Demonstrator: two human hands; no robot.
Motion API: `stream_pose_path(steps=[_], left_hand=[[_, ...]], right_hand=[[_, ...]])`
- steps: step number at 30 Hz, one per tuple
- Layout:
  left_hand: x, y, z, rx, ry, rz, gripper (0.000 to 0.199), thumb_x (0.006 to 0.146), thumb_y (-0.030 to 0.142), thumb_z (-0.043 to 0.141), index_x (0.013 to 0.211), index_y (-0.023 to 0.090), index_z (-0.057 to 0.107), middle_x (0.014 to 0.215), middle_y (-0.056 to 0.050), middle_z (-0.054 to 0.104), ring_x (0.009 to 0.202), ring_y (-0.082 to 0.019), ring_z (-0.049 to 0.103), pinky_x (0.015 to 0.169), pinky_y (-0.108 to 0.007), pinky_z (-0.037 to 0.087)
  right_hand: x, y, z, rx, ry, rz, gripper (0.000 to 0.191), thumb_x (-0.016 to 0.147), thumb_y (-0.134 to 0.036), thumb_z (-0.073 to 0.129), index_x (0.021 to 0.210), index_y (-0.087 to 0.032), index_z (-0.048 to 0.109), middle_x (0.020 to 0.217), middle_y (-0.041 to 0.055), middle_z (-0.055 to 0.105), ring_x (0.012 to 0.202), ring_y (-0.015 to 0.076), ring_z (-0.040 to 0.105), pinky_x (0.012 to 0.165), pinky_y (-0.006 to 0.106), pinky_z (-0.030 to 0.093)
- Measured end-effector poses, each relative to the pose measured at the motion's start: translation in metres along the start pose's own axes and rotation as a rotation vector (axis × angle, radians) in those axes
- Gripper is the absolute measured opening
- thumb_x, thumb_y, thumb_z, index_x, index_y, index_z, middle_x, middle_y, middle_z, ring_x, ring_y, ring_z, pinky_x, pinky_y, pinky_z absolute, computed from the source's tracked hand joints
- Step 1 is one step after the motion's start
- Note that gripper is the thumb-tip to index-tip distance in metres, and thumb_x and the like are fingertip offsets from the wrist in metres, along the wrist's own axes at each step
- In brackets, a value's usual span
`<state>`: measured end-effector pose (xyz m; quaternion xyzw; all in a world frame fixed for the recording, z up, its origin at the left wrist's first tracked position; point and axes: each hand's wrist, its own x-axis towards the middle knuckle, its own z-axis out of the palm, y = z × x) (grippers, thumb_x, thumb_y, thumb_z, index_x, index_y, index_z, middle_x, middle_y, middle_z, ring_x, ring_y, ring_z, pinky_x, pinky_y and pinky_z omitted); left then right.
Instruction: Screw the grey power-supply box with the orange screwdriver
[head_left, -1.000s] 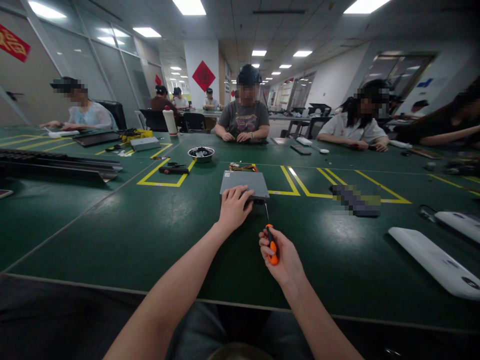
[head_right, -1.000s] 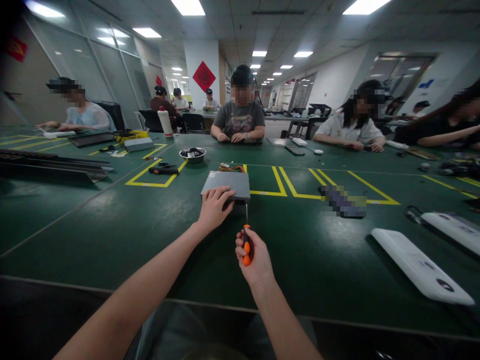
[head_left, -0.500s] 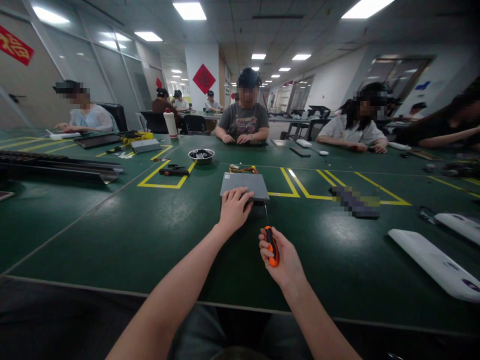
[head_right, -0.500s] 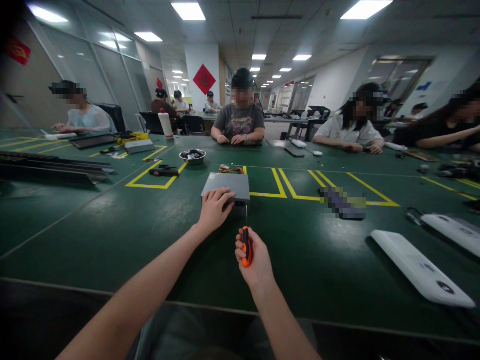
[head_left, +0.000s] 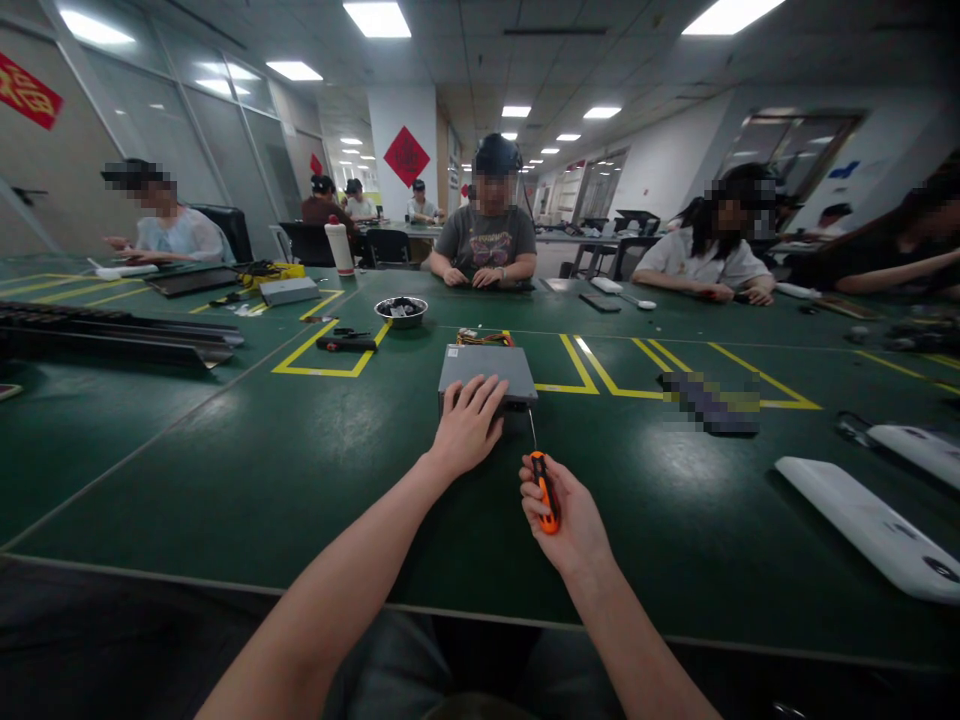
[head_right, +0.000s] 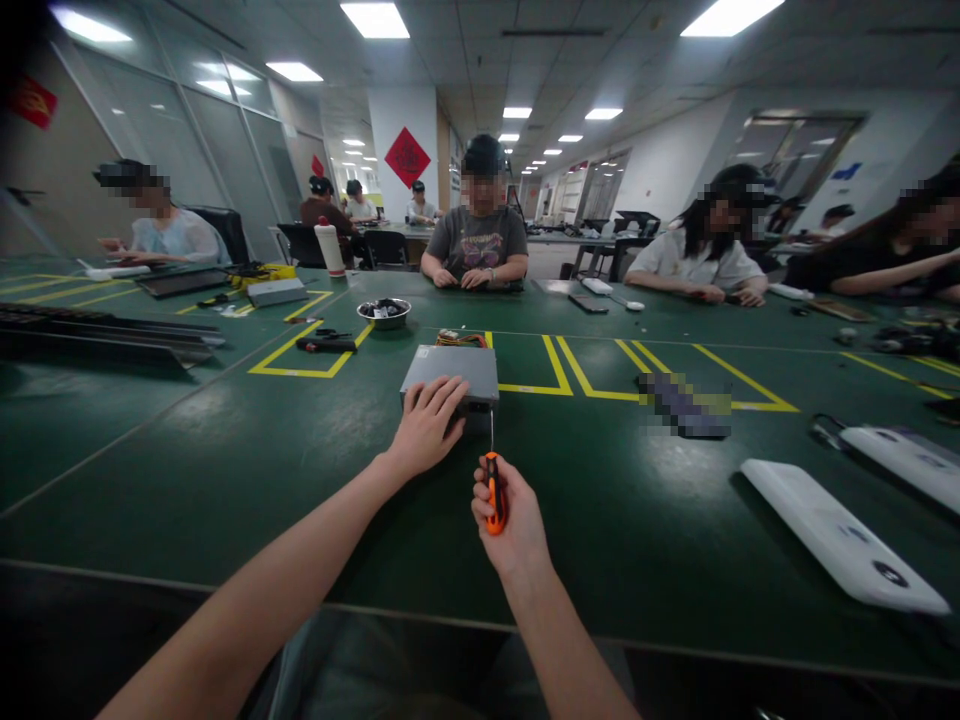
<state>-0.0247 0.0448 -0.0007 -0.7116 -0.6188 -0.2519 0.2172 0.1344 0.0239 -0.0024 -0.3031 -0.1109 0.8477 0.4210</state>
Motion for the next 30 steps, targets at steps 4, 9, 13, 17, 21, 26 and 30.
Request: stream_pose_path(steps=[4, 9, 13, 17, 21, 26, 30], left_hand=[[-0.005, 0.001, -0.004, 0.046, -0.080, 0.127, 0.046, 0.082, 0.021, 0.048, 0.125, 0.037, 0.042, 0.140, -0.006, 0.031, 0.129, -0.028, 0.024, 0.102, -0.056, 0.015], [-0.007, 0.006, -0.004, 0.052, -0.071, 0.134, 0.046, 0.080, 0.021, 0.053, 0.121, 0.040, 0.046, 0.140, -0.005, 0.030, 0.129, -0.030, 0.022, 0.102, -0.061, 0.011], [-0.007, 0.009, -0.002, 0.064, -0.058, 0.120, 0.048, 0.080, 0.024, 0.052, 0.124, 0.041, 0.043, 0.139, -0.006, 0.031, 0.128, -0.031, 0.024, 0.102, -0.062, 0.011], [-0.006, 0.009, -0.002, 0.090, -0.075, 0.119, 0.050, 0.081, 0.025, 0.051, 0.127, 0.039, 0.040, 0.139, -0.007, 0.031, 0.129, -0.031, 0.023, 0.102, -0.062, 0.012], [-0.006, 0.009, 0.000, 0.110, -0.081, 0.113, 0.050, 0.081, 0.024, 0.051, 0.128, 0.037, 0.039, 0.139, -0.009, 0.031, 0.128, -0.031, 0.024, 0.102, -0.062, 0.011], [-0.006, 0.011, 0.003, 0.128, -0.080, 0.107, 0.052, 0.080, 0.023, 0.052, 0.128, 0.039, 0.038, 0.139, -0.008, 0.031, 0.129, -0.031, 0.025, 0.101, -0.063, 0.012], [-0.006, 0.013, 0.002, 0.137, -0.078, 0.101, 0.052, 0.080, 0.022, 0.051, 0.128, 0.040, 0.038, 0.139, -0.008, 0.031, 0.129, -0.031, 0.024, 0.101, -0.063, 0.012]], right_hand=[[-0.001, -0.002, -0.001, 0.007, 0.010, -0.004, 0.010, 0.082, -0.012, 0.046, 0.076, -0.013, 0.054, 0.061, -0.0004, 0.051, 0.041, 0.0019, 0.042, 0.030, 0.008, 0.032], [-0.002, -0.003, -0.002, 0.015, -0.021, 0.024, 0.020, 0.087, -0.021, 0.040, 0.083, -0.010, 0.056, 0.057, -0.0013, 0.049, 0.038, 0.0019, 0.040, 0.031, 0.009, 0.034], [-0.002, -0.003, 0.000, 0.032, -0.029, 0.010, 0.016, 0.085, -0.021, 0.043, 0.080, -0.012, 0.055, 0.058, -0.0014, 0.049, 0.037, 0.0019, 0.039, 0.028, 0.009, 0.031], [-0.001, -0.004, 0.001, 0.061, -0.014, -0.010, 0.009, 0.082, -0.015, 0.047, 0.074, -0.014, 0.052, 0.059, -0.0020, 0.049, 0.037, 0.0006, 0.038, 0.028, 0.008, 0.028], [-0.003, -0.005, -0.001, 0.077, -0.025, 0.029, 0.016, 0.087, -0.018, 0.040, 0.080, -0.011, 0.053, 0.058, -0.0025, 0.047, 0.037, 0.0004, 0.037, 0.028, 0.008, 0.030], [-0.002, -0.006, -0.002, 0.091, -0.065, 0.065, 0.022, 0.090, -0.021, 0.035, 0.085, -0.009, 0.053, 0.056, -0.0035, 0.044, 0.035, 0.0003, 0.035, 0.028, 0.009, 0.029], [-0.002, -0.006, -0.002, 0.097, -0.092, 0.077, 0.023, 0.090, -0.021, 0.035, 0.084, -0.008, 0.053, 0.057, -0.0029, 0.045, 0.035, 0.0001, 0.035, 0.028, 0.008, 0.029]])
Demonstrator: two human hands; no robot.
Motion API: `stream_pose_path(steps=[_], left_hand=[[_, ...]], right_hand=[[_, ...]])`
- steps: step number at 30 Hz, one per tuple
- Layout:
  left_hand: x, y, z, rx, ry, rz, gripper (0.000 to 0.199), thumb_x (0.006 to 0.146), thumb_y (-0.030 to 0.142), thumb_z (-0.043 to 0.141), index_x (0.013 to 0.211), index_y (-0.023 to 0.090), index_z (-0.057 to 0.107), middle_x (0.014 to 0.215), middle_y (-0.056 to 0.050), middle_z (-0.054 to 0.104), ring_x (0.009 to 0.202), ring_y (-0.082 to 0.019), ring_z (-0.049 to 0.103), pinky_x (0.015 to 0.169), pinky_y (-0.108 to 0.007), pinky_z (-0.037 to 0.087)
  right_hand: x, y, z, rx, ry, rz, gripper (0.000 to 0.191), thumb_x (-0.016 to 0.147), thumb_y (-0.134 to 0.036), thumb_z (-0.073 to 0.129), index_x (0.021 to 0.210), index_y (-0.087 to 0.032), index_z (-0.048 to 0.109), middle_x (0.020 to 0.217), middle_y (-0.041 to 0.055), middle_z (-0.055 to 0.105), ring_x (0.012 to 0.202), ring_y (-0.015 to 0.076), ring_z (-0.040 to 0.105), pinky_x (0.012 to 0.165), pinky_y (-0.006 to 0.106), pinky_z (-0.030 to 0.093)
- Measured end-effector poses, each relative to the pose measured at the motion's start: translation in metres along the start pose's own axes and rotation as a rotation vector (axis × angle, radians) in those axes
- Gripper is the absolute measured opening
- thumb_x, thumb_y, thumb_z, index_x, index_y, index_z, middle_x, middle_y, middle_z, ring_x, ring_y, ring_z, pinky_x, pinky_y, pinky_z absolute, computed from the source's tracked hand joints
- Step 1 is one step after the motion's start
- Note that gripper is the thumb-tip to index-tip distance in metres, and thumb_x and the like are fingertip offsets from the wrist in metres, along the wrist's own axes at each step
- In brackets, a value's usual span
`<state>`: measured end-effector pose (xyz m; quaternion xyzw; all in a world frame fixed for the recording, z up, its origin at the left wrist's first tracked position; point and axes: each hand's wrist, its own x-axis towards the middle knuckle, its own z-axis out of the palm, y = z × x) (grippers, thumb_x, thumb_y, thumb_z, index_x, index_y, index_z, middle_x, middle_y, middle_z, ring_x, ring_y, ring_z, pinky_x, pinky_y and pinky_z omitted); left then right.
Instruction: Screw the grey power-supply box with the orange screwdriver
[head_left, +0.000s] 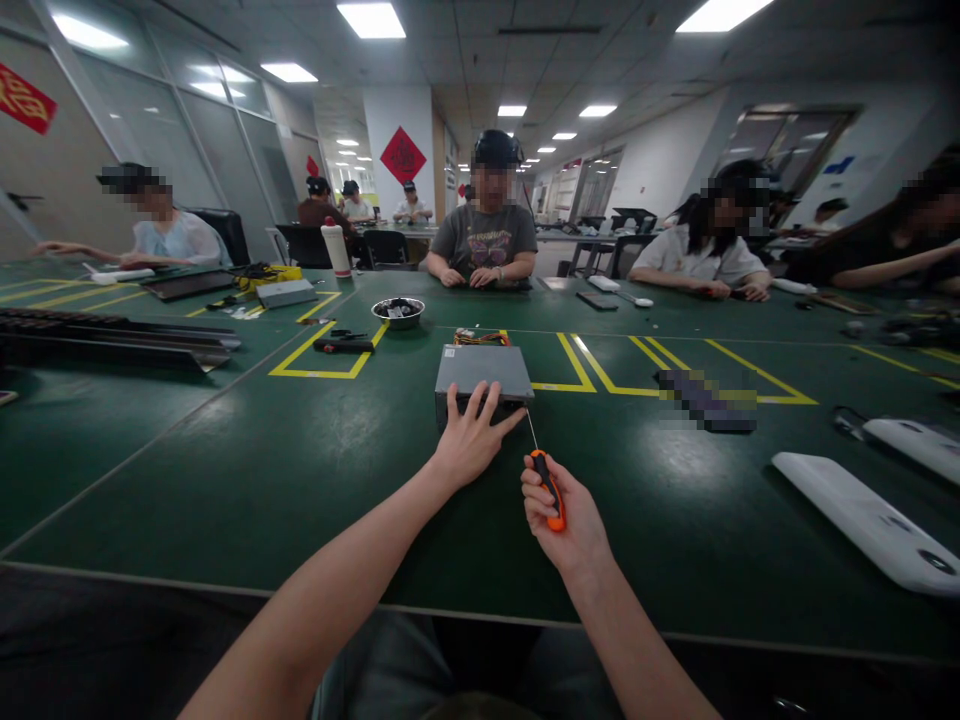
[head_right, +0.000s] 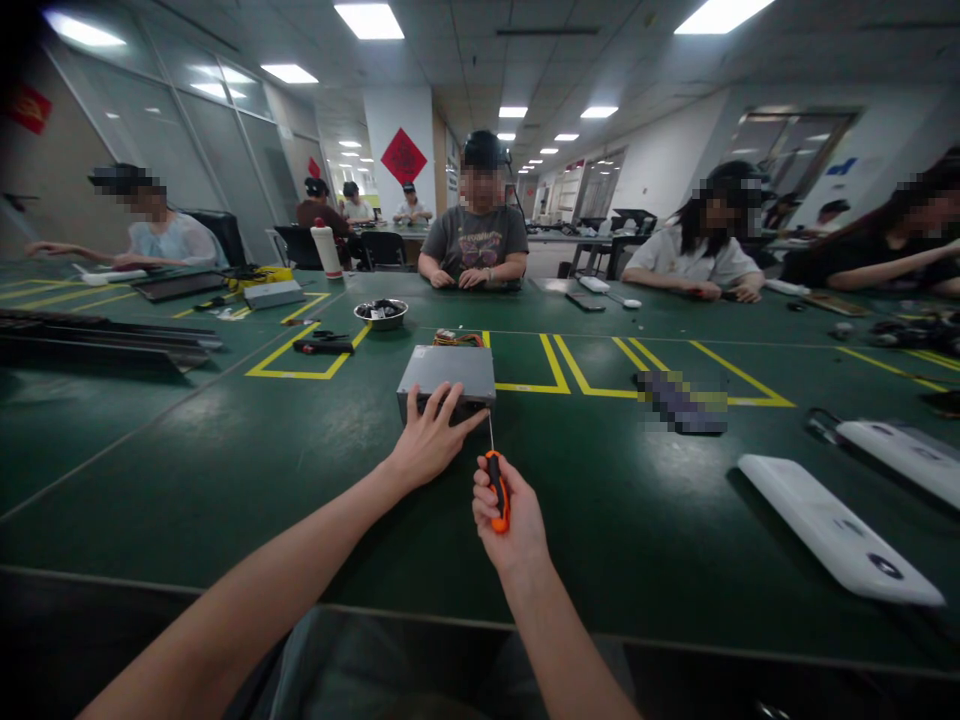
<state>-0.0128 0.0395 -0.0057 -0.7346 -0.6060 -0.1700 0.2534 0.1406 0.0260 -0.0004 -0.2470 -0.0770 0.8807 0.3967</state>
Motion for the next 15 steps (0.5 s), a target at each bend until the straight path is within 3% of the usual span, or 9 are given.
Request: stream_pose_path(steps=[12, 15], left_hand=[[-0.001, -0.006, 0.000, -0.053, 0.005, 0.021, 0.047, 0.081, 0.019, 0.049, 0.123, 0.039, 0.043, 0.140, -0.007, 0.031, 0.129, -0.030, 0.025, 0.101, -0.060, 0.013], [-0.001, -0.015, 0.000, -0.106, 0.008, 0.019, 0.041, 0.080, 0.014, 0.046, 0.117, 0.032, 0.049, 0.139, -0.007, 0.034, 0.128, -0.026, 0.028, 0.103, -0.053, 0.016]], right_hand=[[-0.001, 0.003, -0.004, -0.106, -0.078, 0.000, 0.016, 0.082, -0.022, 0.045, 0.074, -0.012, 0.054, 0.051, -0.0038, 0.045, 0.031, 0.0006, 0.032, 0.027, 0.009, 0.026], [0.000, 0.006, -0.002, -0.166, -0.060, 0.009, 0.019, 0.083, -0.023, 0.044, 0.073, -0.011, 0.055, 0.050, -0.0033, 0.046, 0.031, 0.0005, 0.031, 0.027, 0.010, 0.026]])
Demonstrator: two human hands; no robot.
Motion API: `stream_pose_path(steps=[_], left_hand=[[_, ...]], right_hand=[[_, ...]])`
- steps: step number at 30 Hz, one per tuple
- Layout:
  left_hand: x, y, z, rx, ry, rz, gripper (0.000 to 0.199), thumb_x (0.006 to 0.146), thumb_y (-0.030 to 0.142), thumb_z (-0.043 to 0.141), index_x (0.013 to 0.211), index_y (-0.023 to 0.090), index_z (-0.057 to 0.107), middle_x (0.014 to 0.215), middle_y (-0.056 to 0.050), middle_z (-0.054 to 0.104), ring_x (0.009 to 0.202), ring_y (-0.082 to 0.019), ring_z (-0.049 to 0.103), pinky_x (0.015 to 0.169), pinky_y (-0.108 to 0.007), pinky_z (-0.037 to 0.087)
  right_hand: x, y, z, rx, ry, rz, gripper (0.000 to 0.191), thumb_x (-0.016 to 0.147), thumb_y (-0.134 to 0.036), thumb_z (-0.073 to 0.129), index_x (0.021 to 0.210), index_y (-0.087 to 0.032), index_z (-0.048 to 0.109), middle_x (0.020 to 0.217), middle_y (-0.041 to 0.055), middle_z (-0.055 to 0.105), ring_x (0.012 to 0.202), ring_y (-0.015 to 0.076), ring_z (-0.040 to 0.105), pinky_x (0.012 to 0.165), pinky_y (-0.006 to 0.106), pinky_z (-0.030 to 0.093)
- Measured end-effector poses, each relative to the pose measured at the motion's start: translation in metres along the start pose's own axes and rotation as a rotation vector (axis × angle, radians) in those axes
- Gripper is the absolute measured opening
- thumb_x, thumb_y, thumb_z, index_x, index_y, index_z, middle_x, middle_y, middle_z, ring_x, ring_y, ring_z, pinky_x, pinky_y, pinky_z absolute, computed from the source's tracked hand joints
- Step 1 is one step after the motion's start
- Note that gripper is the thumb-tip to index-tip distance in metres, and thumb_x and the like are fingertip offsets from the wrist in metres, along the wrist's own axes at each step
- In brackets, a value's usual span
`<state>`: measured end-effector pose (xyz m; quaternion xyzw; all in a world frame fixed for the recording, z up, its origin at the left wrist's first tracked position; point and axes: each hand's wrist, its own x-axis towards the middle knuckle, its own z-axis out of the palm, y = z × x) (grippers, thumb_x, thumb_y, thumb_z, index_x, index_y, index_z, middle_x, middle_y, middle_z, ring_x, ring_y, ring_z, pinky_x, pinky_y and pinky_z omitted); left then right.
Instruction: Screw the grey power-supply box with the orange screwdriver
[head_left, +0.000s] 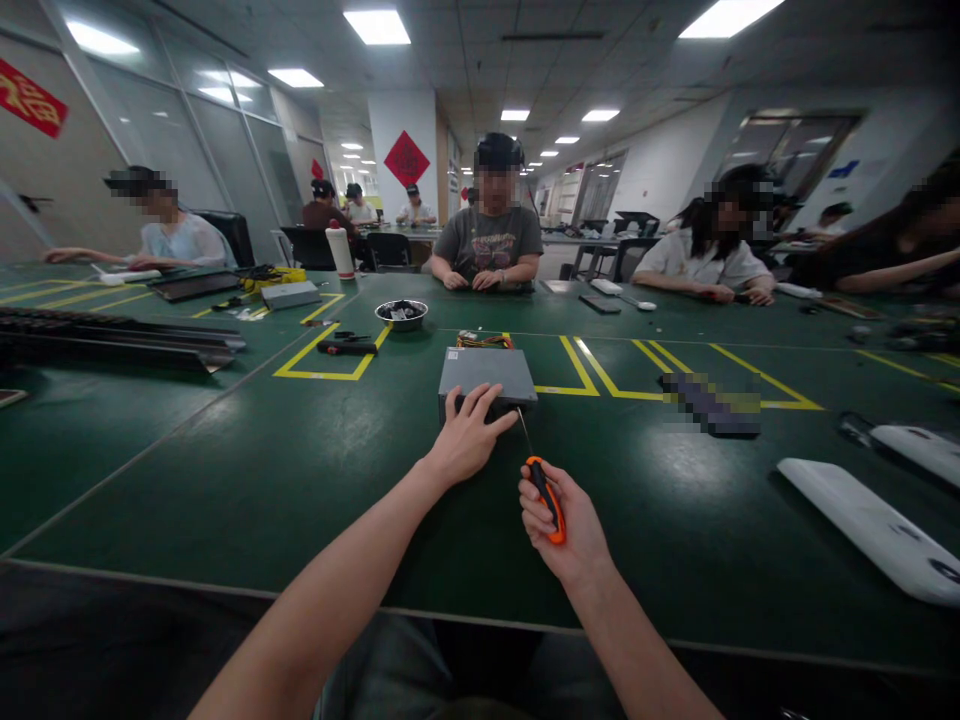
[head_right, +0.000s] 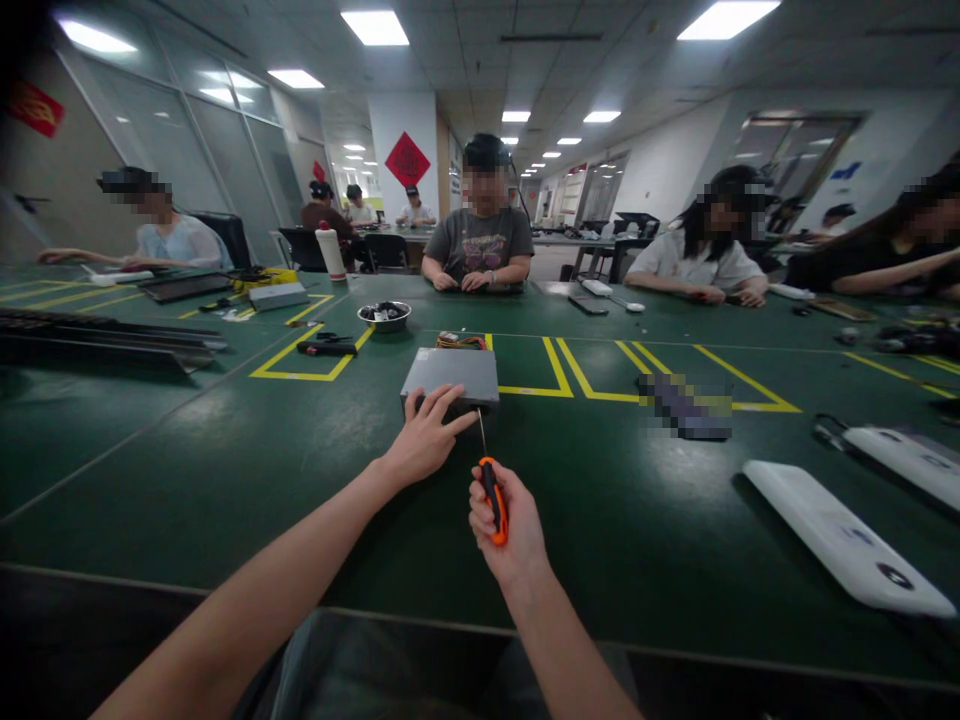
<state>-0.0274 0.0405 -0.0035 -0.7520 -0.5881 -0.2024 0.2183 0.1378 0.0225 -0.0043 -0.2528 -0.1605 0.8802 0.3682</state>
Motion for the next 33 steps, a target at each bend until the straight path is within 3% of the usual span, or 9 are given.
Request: stream_pose_path(steps=[3, 6, 13, 23, 33], left_hand=[[0.001, -0.006, 0.001, -0.096, 0.065, -0.093, 0.035, 0.083, 0.011, 0.039, 0.115, 0.023, 0.049, 0.135, -0.007, 0.041, 0.123, -0.018, 0.037, 0.104, -0.041, 0.021], [0.003, -0.007, 0.003, -0.160, 0.131, -0.152, 0.037, 0.085, 0.016, 0.038, 0.122, 0.021, 0.042, 0.130, -0.005, 0.048, 0.117, -0.015, 0.043, 0.101, -0.035, 0.025], [0.009, -0.003, 0.009, -0.123, 0.181, -0.191, 0.032, 0.087, 0.027, 0.042, 0.119, 0.024, 0.047, 0.125, -0.003, 0.052, 0.113, -0.018, 0.046, 0.094, -0.037, 0.028], [0.011, -0.005, 0.010, -0.146, 0.196, -0.210, 0.028, 0.086, 0.024, 0.046, 0.114, 0.025, 0.051, 0.121, -0.002, 0.056, 0.111, -0.018, 0.046, 0.092, -0.037, 0.027], [0.012, -0.006, 0.011, -0.151, 0.199, -0.210, 0.029, 0.085, 0.022, 0.046, 0.113, 0.026, 0.051, 0.119, -0.002, 0.057, 0.110, -0.018, 0.047, 0.090, -0.037, 0.029]], right_hand=[[0.002, 0.002, 0.003, -0.047, 0.027, 0.028, 0.021, 0.084, -0.023, 0.042, 0.072, -0.011, 0.055, 0.049, -0.0027, 0.046, 0.031, 0.0009, 0.031, 0.027, 0.010, 0.025], [0.004, 0.004, 0.005, -0.060, 0.042, 0.037, 0.021, 0.084, -0.022, 0.042, 0.072, -0.011, 0.055, 0.048, -0.0021, 0.047, 0.031, 0.0012, 0.032, 0.026, 0.010, 0.025], [0.007, 0.005, 0.010, -0.080, 0.080, 0.028, 0.024, 0.085, -0.023, 0.041, 0.071, -0.009, 0.056, 0.049, -0.0018, 0.047, 0.031, 0.0009, 0.032, 0.027, 0.010, 0.025], [0.013, 0.006, 0.012, -0.112, 0.119, 0.002, 0.022, 0.083, -0.023, 0.044, 0.071, -0.010, 0.056, 0.049, -0.0025, 0.047, 0.032, 0.0008, 0.032, 0.027, 0.010, 0.025], [0.017, 0.012, 0.019, -0.190, 0.221, -0.112, 0.014, 0.076, -0.015, 0.056, 0.063, -0.015, 0.051, 0.052, -0.0042, 0.049, 0.035, 0.0011, 0.036, 0.027, 0.010, 0.024]])
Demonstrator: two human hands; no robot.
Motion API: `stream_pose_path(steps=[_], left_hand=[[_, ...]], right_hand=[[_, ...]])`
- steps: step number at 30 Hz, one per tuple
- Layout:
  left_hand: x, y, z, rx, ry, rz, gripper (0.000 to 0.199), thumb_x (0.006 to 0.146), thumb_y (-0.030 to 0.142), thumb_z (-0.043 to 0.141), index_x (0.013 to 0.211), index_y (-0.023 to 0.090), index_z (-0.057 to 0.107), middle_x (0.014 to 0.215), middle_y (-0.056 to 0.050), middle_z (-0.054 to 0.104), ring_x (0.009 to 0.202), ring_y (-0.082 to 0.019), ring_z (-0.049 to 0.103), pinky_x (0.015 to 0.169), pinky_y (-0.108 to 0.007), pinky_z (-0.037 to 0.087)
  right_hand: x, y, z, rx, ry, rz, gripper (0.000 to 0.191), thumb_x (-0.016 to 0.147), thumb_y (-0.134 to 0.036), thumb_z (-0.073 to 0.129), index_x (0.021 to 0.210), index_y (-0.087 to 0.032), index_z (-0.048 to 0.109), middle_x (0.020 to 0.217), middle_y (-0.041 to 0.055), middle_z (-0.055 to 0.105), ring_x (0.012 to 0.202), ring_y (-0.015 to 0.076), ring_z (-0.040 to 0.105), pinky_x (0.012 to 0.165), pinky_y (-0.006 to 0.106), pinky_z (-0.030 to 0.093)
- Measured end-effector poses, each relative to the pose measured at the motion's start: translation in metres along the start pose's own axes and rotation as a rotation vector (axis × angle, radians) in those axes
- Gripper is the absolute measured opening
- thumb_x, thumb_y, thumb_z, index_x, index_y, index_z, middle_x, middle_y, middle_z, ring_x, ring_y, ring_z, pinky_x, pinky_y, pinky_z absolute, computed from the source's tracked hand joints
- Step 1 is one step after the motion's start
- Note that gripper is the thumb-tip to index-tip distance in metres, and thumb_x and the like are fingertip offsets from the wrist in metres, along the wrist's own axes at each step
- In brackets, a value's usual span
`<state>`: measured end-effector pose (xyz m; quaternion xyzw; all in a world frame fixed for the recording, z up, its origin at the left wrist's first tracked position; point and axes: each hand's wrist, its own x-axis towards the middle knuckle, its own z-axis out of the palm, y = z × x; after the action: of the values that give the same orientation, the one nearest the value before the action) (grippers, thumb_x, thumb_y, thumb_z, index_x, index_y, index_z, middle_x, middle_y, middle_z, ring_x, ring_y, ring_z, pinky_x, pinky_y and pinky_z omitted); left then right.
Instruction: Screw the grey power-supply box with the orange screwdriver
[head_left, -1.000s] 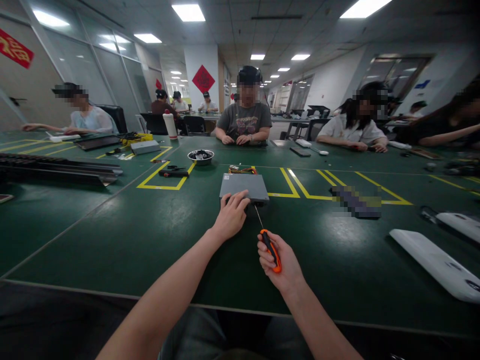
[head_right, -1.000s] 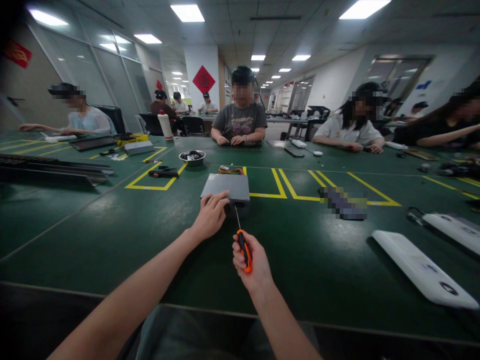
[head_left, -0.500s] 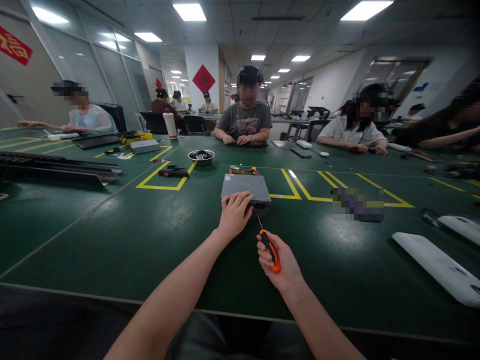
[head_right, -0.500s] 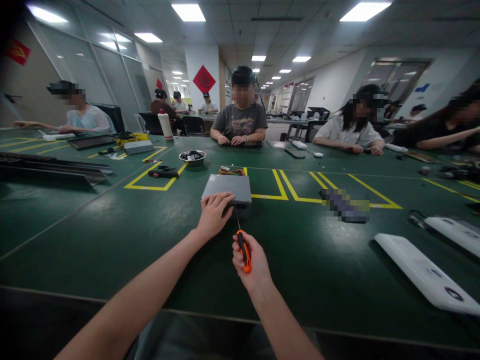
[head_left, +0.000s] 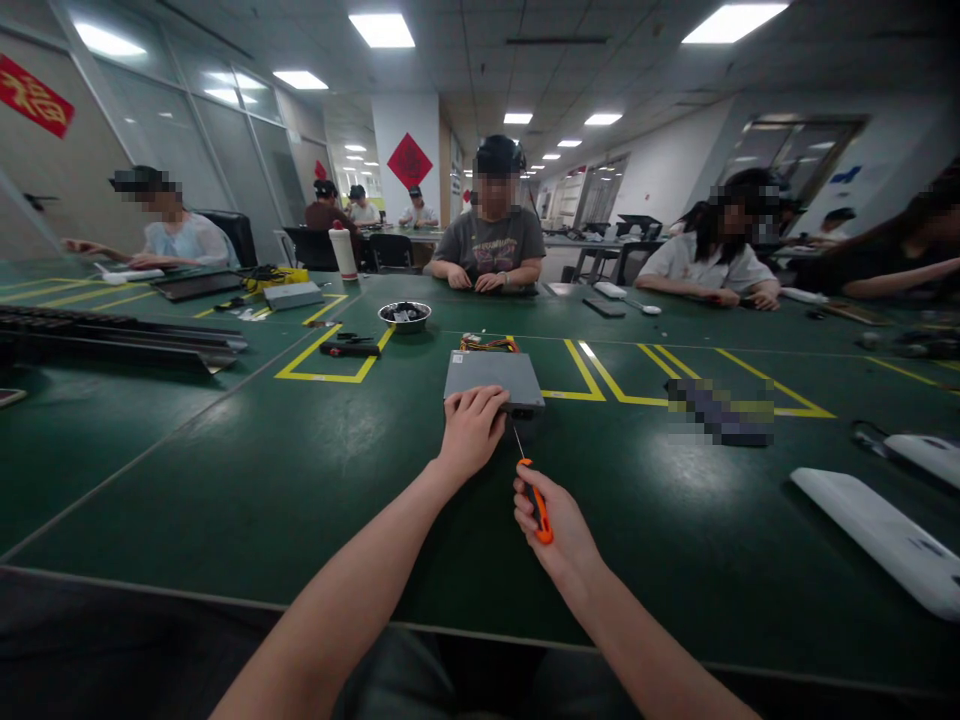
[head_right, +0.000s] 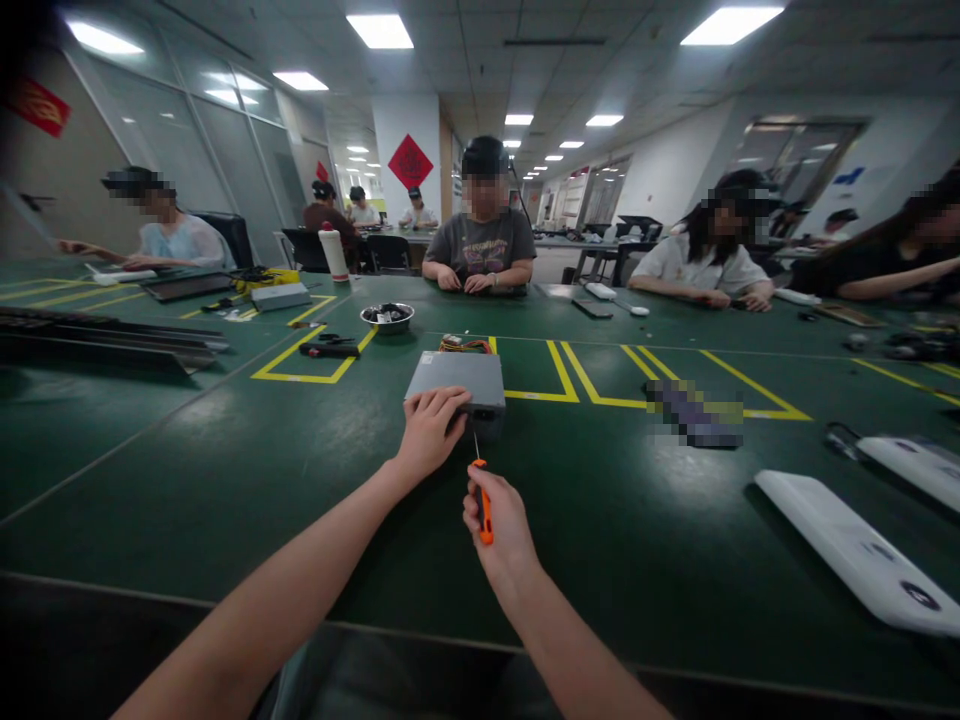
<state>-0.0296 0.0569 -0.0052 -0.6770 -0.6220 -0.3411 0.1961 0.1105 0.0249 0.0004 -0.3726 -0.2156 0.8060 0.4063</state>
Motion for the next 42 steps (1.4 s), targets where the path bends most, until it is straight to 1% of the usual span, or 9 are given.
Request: stream_pose_path(steps=[7, 11, 14, 17, 20, 26, 31, 33, 42], left_hand=[[0.000, 0.000, 0.000, -0.002, -0.003, 0.012, 0.029, 0.085, 0.019, 0.044, 0.113, 0.026, 0.051, 0.123, -0.001, 0.055, 0.116, -0.018, 0.043, 0.093, -0.038, 0.028], [0.001, 0.001, -0.002, -0.002, -0.016, 0.011, 0.031, 0.084, 0.018, 0.045, 0.113, 0.026, 0.051, 0.124, -0.001, 0.054, 0.116, -0.018, 0.043, 0.094, -0.038, 0.027], [0.001, 0.002, -0.002, 0.002, -0.021, 0.006, 0.032, 0.083, 0.018, 0.046, 0.113, 0.026, 0.051, 0.124, -0.001, 0.054, 0.116, -0.018, 0.044, 0.094, -0.038, 0.028], [0.002, 0.002, -0.002, 0.010, -0.023, 0.005, 0.033, 0.082, 0.017, 0.047, 0.113, 0.026, 0.052, 0.123, -0.001, 0.055, 0.116, -0.018, 0.044, 0.094, -0.037, 0.028], [0.002, 0.002, 0.000, 0.016, -0.032, 0.006, 0.033, 0.082, 0.017, 0.046, 0.113, 0.026, 0.051, 0.124, 0.000, 0.054, 0.116, -0.017, 0.043, 0.095, -0.037, 0.027], [0.002, 0.003, 0.003, 0.016, -0.040, -0.002, 0.032, 0.083, 0.018, 0.045, 0.114, 0.025, 0.051, 0.124, 0.000, 0.054, 0.116, -0.018, 0.043, 0.094, -0.037, 0.027], [0.002, 0.003, 0.003, 0.016, -0.036, 0.005, 0.032, 0.083, 0.019, 0.046, 0.114, 0.026, 0.050, 0.124, 0.000, 0.054, 0.116, -0.018, 0.043, 0.094, -0.037, 0.027], [0.002, 0.003, 0.002, 0.016, -0.042, 0.001, 0.033, 0.083, 0.019, 0.046, 0.115, 0.026, 0.050, 0.125, 0.000, 0.054, 0.117, -0.018, 0.043, 0.094, -0.037, 0.027], [0.002, 0.001, 0.003, 0.003, -0.058, -0.003, 0.034, 0.083, 0.020, 0.046, 0.116, 0.026, 0.049, 0.126, 0.000, 0.052, 0.117, -0.019, 0.042, 0.094, -0.038, 0.026]], right_hand=[[-0.006, -0.005, 0.009, -0.081, -0.017, 0.127, 0.020, 0.085, -0.023, 0.045, 0.075, -0.011, 0.058, 0.057, 0.0004, 0.053, 0.044, 0.0058, 0.049, 0.038, 0.014, 0.039], [-0.004, -0.008, 0.007, -0.105, -0.047, 0.159, 0.023, 0.086, -0.027, 0.043, 0.079, -0.012, 0.058, 0.055, 0.0001, 0.052, 0.041, 0.0053, 0.044, 0.035, 0.014, 0.035], [0.000, -0.008, 0.003, -0.120, -0.057, 0.118, 0.012, 0.077, -0.025, 0.056, 0.073, -0.014, 0.055, 0.058, -0.0001, 0.052, 0.041, 0.0045, 0.043, 0.031, 0.012, 0.029], [0.005, -0.004, -0.001, -0.117, -0.063, 0.066, 0.013, 0.072, -0.017, 0.062, 0.067, -0.015, 0.051, 0.058, -0.0018, 0.051, 0.042, 0.0037, 0.042, 0.030, 0.011, 0.027], [0.007, -0.002, -0.005, -0.092, -0.108, 0.063, 0.012, 0.077, -0.021, 0.058, 0.069, -0.015, 0.052, 0.059, -0.0020, 0.051, 0.043, 0.0030, 0.041, 0.032, 0.011, 0.029], [0.005, -0.009, -0.011, -0.080, -0.233, 0.183, 0.025, 0.086, -0.032, 0.044, 0.082, -0.012, 0.058, 0.061, 0.0000, 0.052, 0.045, 0.0042, 0.043, 0.039, 0.013, 0.038], [0.006, -0.011, -0.011, -0.057, -0.158, 0.117, 0.008, 0.076, -0.020, 0.058, 0.072, -0.013, 0.055, 0.063, 0.0006, 0.053, 0.045, 0.0041, 0.043, 0.032, 0.011, 0.029], [0.006, -0.009, -0.011, -0.056, -0.143, 0.097, 0.010, 0.074, -0.015, 0.060, 0.067, -0.014, 0.052, 0.062, -0.0003, 0.052, 0.046, 0.0040, 0.044, 0.032, 0.010, 0.028], [0.003, -0.008, -0.008, -0.032, -0.218, 0.229, 0.021, 0.084, -0.029, 0.048, 0.080, -0.012, 0.059, 0.060, 0.0014, 0.053, 0.047, 0.0065, 0.047, 0.042, 0.016, 0.040]])
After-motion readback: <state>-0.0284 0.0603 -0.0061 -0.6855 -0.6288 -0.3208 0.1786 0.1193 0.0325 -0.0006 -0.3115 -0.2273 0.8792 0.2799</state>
